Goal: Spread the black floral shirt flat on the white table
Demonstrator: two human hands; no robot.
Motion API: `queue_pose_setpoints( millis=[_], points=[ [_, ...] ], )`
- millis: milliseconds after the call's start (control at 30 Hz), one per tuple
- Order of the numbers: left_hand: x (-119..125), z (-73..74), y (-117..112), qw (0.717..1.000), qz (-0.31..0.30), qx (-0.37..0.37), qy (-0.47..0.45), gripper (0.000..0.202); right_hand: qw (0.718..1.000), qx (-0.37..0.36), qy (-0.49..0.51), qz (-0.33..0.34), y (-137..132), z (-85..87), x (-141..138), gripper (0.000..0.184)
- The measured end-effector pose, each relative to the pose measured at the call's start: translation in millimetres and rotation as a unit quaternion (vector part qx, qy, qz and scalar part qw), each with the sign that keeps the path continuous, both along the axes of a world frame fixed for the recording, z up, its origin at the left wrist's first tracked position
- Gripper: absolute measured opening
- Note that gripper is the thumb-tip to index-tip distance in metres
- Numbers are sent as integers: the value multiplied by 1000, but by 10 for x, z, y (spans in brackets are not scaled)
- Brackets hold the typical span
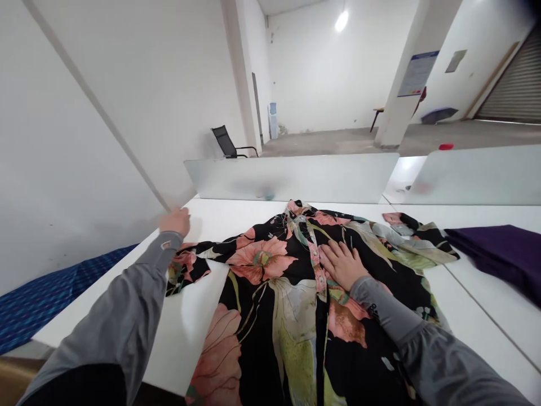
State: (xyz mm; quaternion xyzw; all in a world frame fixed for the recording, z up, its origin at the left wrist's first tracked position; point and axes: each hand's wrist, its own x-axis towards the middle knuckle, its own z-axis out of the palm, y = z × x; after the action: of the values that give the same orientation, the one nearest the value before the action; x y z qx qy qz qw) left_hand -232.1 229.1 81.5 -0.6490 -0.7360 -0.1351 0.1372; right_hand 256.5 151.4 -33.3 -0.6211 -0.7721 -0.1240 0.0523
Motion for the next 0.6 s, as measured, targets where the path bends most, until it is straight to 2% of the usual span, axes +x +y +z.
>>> queue_pose_setpoints(
  millis=[100,200,300,400,533,600],
  points=[
    [781,-217,245,992,-125,-16,9,26,1000,4,8,0,17,-24,4,54],
    [1729,-591,406,968,-250,-35,11,36,1000,5,21,0,-8,-45,23,55],
    [2424,-948,483,947,-312,-76,6,47,999,5,39,-23,-43,-61,42,57],
    [2726,-1100,621,948,-294,-124,-16,56,998,-2,51,-35,-29,-59,47,57],
    [2840,-1011,828,953,-247,-169,-39,54,997,-22,68,-39,52,-22,32,60],
    [2909,-946,826,963,-230,-131,-44,51,996,-31,77,-45,81,-6,22,60]
  ],
)
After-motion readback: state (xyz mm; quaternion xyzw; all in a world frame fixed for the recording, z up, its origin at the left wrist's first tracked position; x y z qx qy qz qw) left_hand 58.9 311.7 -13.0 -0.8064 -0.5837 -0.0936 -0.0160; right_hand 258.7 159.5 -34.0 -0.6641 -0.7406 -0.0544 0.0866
